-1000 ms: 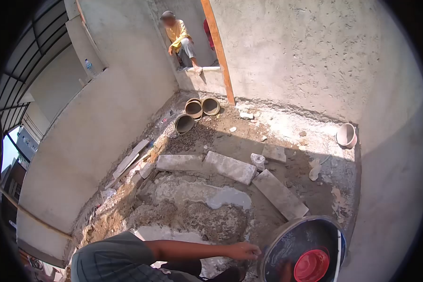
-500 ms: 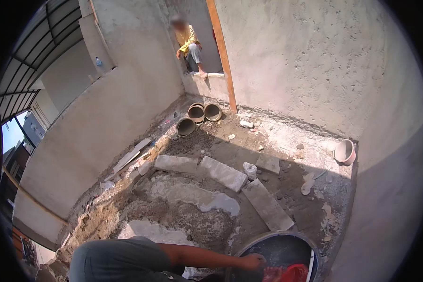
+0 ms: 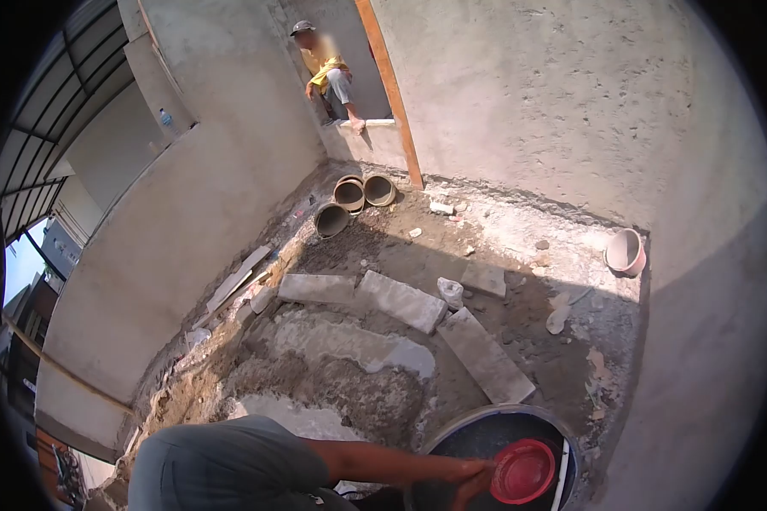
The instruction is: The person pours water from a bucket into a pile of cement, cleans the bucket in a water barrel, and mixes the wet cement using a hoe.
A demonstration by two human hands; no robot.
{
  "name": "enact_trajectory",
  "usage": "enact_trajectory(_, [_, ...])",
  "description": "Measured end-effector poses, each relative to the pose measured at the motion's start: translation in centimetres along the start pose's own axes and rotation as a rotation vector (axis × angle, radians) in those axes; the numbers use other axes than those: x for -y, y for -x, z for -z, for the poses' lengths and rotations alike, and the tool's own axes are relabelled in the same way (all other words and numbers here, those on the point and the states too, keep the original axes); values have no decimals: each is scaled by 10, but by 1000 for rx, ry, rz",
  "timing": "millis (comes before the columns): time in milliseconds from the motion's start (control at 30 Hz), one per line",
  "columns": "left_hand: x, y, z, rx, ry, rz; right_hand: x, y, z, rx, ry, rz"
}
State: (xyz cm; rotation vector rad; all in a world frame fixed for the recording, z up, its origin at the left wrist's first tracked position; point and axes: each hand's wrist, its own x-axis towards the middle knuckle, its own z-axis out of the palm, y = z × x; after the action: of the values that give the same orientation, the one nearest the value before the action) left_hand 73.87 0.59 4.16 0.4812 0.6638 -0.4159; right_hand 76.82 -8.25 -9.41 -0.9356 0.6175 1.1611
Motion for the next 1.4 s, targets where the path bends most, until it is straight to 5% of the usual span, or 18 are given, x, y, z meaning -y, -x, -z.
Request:
enact_trajectory(167, [-6, 5, 22, -249, -1003, -194, -14, 1, 7, 35, -44, 20])
enact_trajectory(333, [4, 28, 28, -315, -1340, -456, -18, 4, 32, 229, -195, 190])
enact_trajectory(400, [-7, 30, 34, -290, -1548, -365, -7, 15, 46, 390, -310, 287])
enact_trajectory(467, [-10, 44, 35, -367, -1728, -495, 20, 78, 17, 193, -236, 372])
enact_trajectory(500, [-20, 58, 24, -316, -1800, -385, 35, 119, -23, 103, -193, 416])
enact_trajectory(633, [-19, 64, -19, -54, -1916, -288, 39, 240, -144, 40, 1171, 1100])
enact_trajectory(700, [6, 11, -21, -129, -2229, -712, 35, 248, -153, -40, 1526, 1391])
enact_trajectory(733, [4, 15, -27, -191, -2375, -935, 44, 248, -156, 8, 1462, 1470])
enact_trajectory(833, [-47, 130, -58, -394, -1941, -1302, 76, 222, -134, -79, 1197, 1203])
enact_trajectory(933, [-87, 214, -47, -283, -1507, -914, 118, 214, -129, 18, 1001, 1001])
enact_trajectory(1033, [-114, 283, 14, -476, -1154, -1149, 166, 246, -170, 78, 1086, 841])
enact_trajectory(1167, [-124, 420, 105, -832, -825, -1157, 182, 299, -270, 149, 933, 984])
enact_trajectory(1233, [-106, 499, 138, -945, -533, -1120, 198, 302, -307, 325, 880, 1022])
enact_trajectory(1367, [-40, 630, 193, -1630, -335, -1183, 189, 318, -399, 663, 755, 1090])
enact_trajectory(1400, [-20, 659, 196, -1659, -143, -1211, 183, 314, -415, 835, 678, 995])
